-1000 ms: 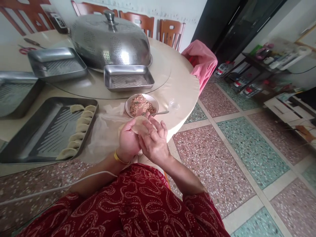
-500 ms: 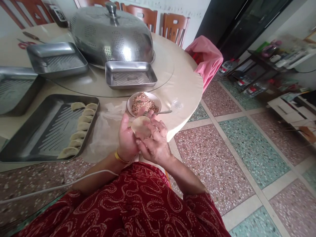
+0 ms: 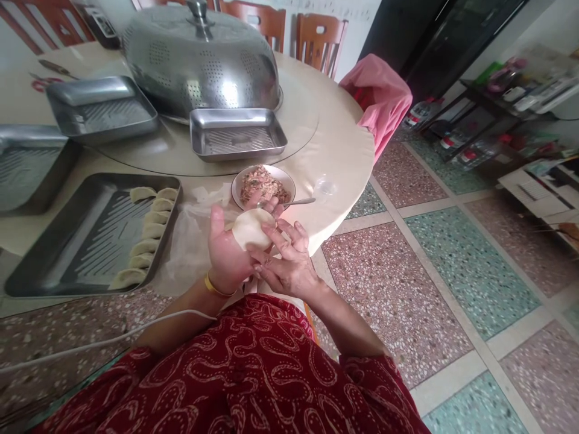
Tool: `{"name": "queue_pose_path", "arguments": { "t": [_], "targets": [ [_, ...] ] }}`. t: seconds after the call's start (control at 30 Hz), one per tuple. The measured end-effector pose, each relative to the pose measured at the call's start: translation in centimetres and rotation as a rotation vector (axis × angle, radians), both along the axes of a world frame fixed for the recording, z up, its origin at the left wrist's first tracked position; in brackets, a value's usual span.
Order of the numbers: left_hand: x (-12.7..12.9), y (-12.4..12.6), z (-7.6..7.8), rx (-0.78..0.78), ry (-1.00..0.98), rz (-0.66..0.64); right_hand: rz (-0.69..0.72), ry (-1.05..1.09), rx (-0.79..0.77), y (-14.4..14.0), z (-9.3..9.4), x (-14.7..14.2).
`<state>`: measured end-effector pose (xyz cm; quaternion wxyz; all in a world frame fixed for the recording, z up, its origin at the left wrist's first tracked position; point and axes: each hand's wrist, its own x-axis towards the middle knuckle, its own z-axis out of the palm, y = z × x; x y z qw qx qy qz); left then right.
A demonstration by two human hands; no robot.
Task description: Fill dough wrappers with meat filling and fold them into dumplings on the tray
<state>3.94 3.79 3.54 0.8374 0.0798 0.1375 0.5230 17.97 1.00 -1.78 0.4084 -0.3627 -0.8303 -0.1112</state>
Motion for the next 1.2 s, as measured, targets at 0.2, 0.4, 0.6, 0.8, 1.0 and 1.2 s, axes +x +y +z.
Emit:
{"name": "queue_pose_path", "arguments": {
  "t": [0.2, 0.4, 0.6, 0.8, 1.0, 1.2],
  "targets": [
    [0.0, 0.0, -0.1, -0.017, 0.016, -0.005, 0.118, 0.087, -0.013, 0.3, -0.1, 0.9],
    [0.0, -0.1, -0.3, 0.002, 0.011, -0.032, 0.085, 0.013, 0.008, 0.9, 0.3, 1.4],
    [0.2, 0.0, -1.1, -0.012, 0.057, -0.035, 0.089, 0.008, -0.07, 1.2, 1.1, 1.4],
    [0.7, 0.2, -1.0, -0.015, 0.073, 0.05, -0.032, 0.013, -0.219, 1.4, 2.4, -0.2],
    [0.8, 0.4, -0.9, -0.087, 0.074, 0.079, -0.065, -0.178, -0.103, 1.1, 4.1, -0.7],
    [0.8, 0.4, -0.6, -0.079, 0.022, 0.077, -0.079, -0.248, 0.003, 1.1, 4.1, -1.0]
  ]
}}
